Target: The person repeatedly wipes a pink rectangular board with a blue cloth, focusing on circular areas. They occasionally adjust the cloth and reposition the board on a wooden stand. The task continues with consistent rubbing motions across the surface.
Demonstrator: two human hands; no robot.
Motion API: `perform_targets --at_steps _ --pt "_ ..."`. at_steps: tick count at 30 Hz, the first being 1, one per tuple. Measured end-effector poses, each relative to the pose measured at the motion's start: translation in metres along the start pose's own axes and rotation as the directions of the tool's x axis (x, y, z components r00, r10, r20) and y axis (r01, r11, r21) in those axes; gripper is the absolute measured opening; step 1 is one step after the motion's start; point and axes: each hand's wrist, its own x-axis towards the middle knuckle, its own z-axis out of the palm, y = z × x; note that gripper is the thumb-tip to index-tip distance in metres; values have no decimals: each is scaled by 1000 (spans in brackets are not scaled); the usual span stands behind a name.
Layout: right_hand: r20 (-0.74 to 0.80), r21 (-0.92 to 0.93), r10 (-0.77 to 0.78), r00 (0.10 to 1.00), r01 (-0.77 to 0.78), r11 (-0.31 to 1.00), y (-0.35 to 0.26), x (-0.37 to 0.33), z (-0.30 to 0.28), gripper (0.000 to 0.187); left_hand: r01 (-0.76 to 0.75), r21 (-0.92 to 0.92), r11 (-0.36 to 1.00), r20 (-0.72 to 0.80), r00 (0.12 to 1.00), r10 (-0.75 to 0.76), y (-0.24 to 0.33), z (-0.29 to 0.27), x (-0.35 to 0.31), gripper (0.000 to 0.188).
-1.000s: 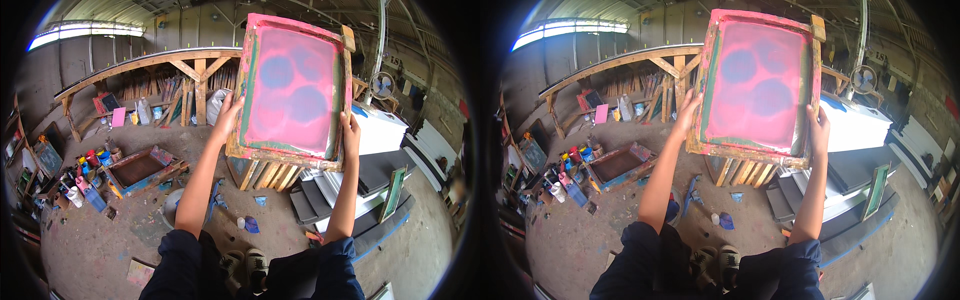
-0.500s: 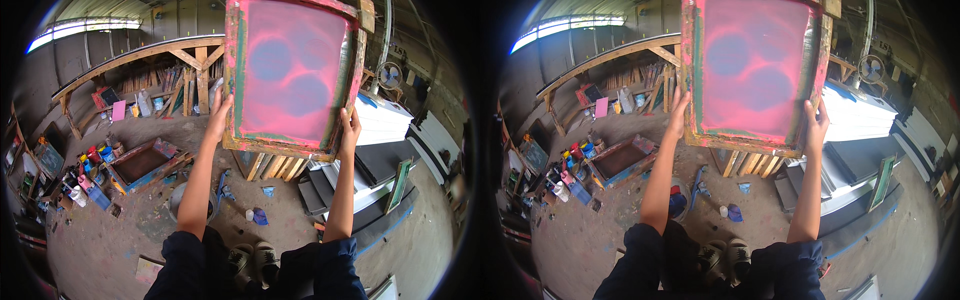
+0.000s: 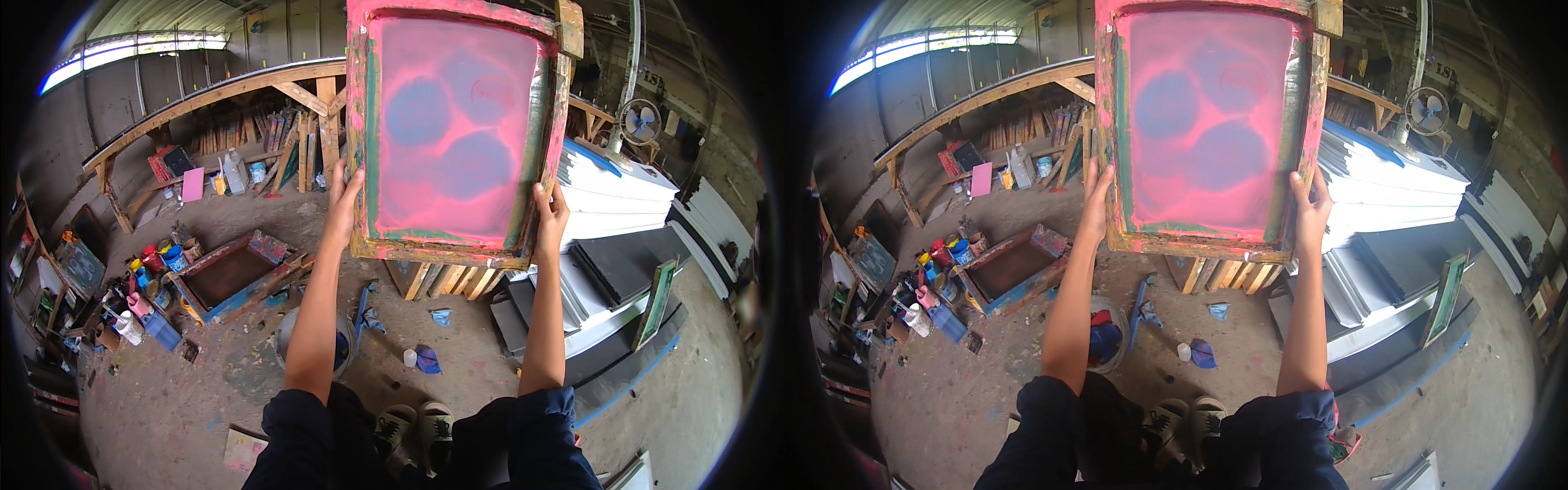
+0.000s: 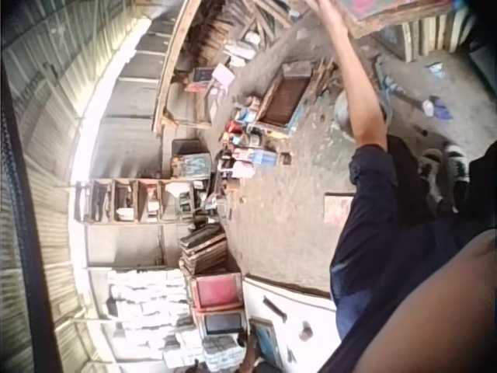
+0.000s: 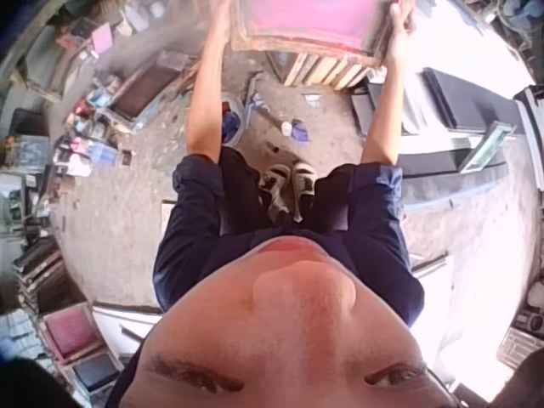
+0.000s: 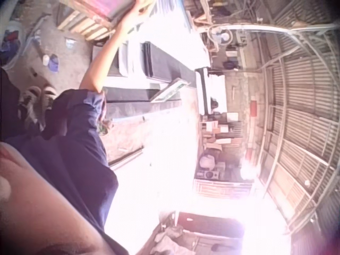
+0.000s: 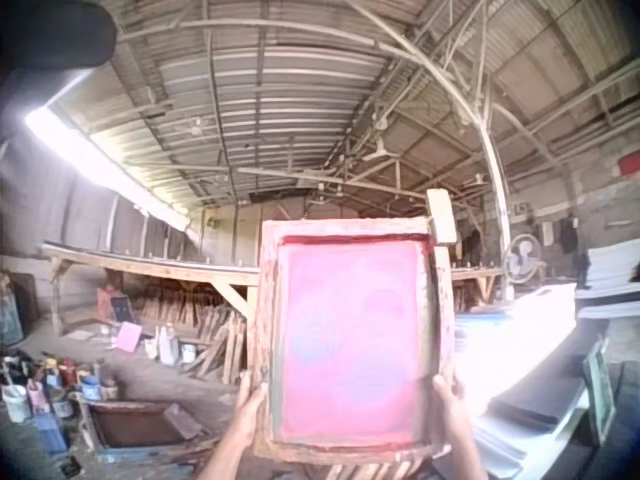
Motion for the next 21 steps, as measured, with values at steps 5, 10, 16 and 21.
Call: perform_targets --at_steps 5,10,16,21 --pt "8 0 -5 1000 5 1000 23 3 -4 52 81 -44 996 -38 996 -83 -15 -2 1 57" --pt "10 -40 43 999 -42 998 31 0 -15 54 185 -48 982 -9 983 -186 -31 5 -2 61" --pt "17 -266 37 999 -31 963 47 1 -31 56 -17 -55 998 -97 995 12 -80 13 15 57" --pt "92 -502 71 993 -15 865 26 2 -31 60 150 -18 988 -282 948 -149 -104 35 -13 59"
